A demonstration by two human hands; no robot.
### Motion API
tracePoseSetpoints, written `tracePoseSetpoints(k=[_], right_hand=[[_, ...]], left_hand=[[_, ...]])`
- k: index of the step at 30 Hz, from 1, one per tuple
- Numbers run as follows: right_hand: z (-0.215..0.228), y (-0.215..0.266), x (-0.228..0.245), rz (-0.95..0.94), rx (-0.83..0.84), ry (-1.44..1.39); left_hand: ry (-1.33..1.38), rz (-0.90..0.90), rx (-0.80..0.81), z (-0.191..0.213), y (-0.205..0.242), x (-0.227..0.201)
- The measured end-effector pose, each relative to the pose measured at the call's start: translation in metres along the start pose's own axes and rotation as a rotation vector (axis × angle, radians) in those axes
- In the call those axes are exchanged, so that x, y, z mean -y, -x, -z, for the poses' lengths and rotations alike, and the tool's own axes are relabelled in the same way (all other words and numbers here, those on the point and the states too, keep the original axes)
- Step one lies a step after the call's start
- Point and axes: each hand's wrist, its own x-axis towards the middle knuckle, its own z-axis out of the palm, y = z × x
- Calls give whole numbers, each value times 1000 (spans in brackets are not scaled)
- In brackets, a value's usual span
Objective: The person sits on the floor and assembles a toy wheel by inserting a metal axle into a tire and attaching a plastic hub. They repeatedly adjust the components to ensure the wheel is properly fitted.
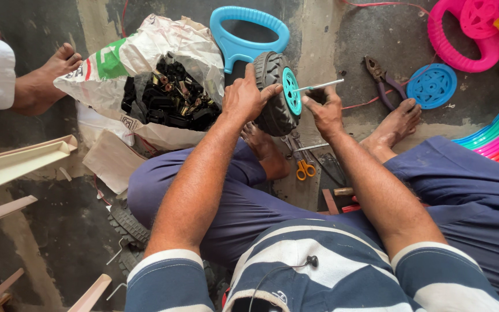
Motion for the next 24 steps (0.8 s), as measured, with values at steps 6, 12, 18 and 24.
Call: tracePoseSetpoints(k=[6,12,18,24], right_hand=[[-5,1,33,-159,249,-9],[-4,-18,35,-101,368,-90],[-3,-22,35,-141,366,-97],[-2,-11,21,-168,321,-204]], left_hand=[[-2,23,25,3,1,-4],[-8,59,49,5,1,-8],[-1,64,47,6,3,-7],[3,45,36,2,0,-3]])
